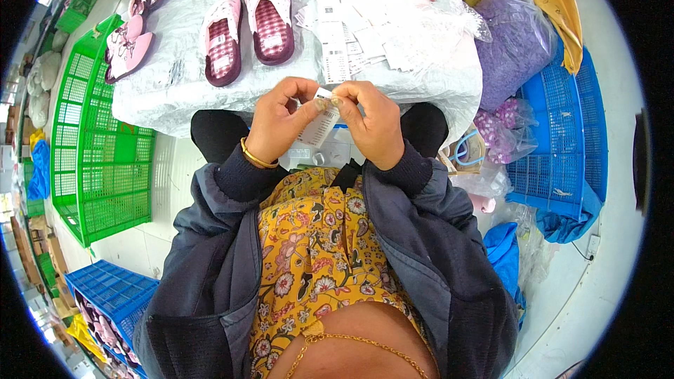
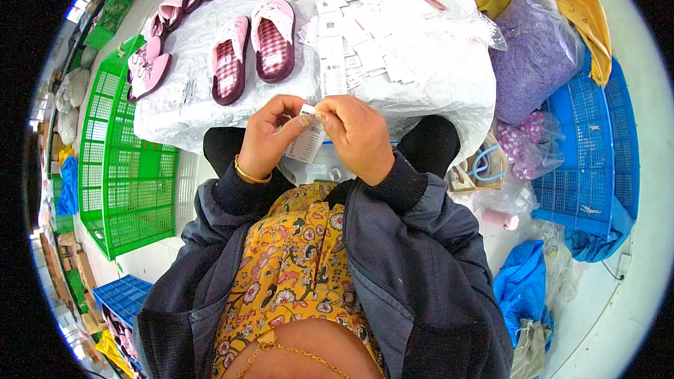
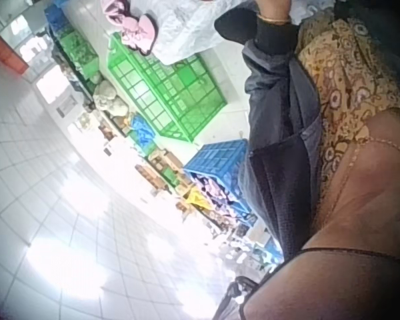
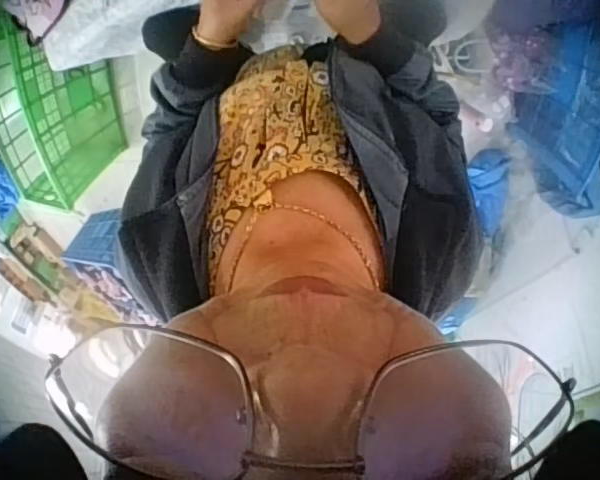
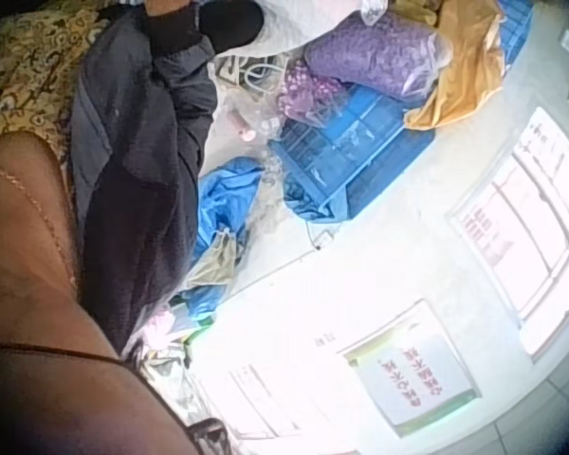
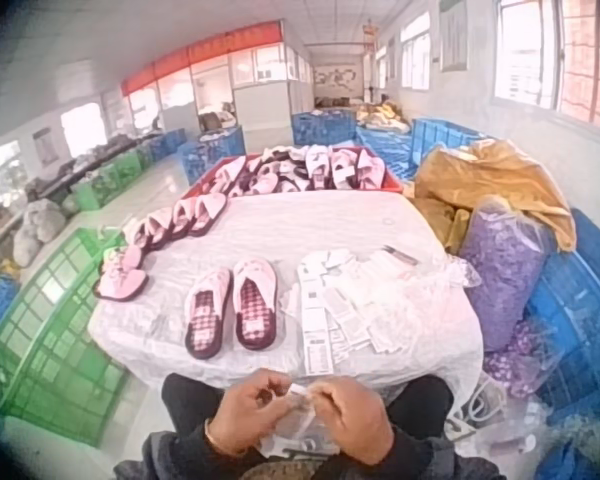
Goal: The person repeatedly picks up small white price tags and attaches them to pairs of pink slippers on a table. They handle the slippers and tags by hand, placing each tagged pair aside after attachment.
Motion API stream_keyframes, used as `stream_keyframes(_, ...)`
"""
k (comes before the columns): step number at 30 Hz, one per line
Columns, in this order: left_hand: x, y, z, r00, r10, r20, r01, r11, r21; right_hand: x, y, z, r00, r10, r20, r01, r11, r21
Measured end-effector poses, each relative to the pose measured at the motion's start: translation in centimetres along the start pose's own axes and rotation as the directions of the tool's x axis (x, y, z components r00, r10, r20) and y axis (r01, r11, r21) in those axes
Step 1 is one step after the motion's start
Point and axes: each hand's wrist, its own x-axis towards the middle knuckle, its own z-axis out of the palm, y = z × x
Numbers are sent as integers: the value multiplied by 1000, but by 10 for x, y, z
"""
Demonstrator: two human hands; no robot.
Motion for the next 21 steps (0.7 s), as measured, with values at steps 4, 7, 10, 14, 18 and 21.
stream_keyframes(4,1,-11,3,998,-68,-14,65,981,-186,6,2,-2,1000,22,-10,-21,998,61)
stream_keyframes(7,1,-14,2,998,-46,-48,36,981,-193,2,10,-4,985,170,28,-172,974,147)
stream_keyframes(10,2,-13,4,997,-17,-75,4,984,-178,2,-1,-3,933,342,109,-358,880,312)
stream_keyframes(14,1,-15,6,995,2,-101,-16,989,-144,4,0,-2,914,384,132,-406,872,272)
stream_keyframes(18,0,-15,9,993,7,-115,-20,994,-112,4,1,-2,903,397,164,-429,853,298)
stream_keyframes(21,-1,-18,9,992,55,-114,-60,997,-41,4,4,-1,898,403,179,-441,836,328)
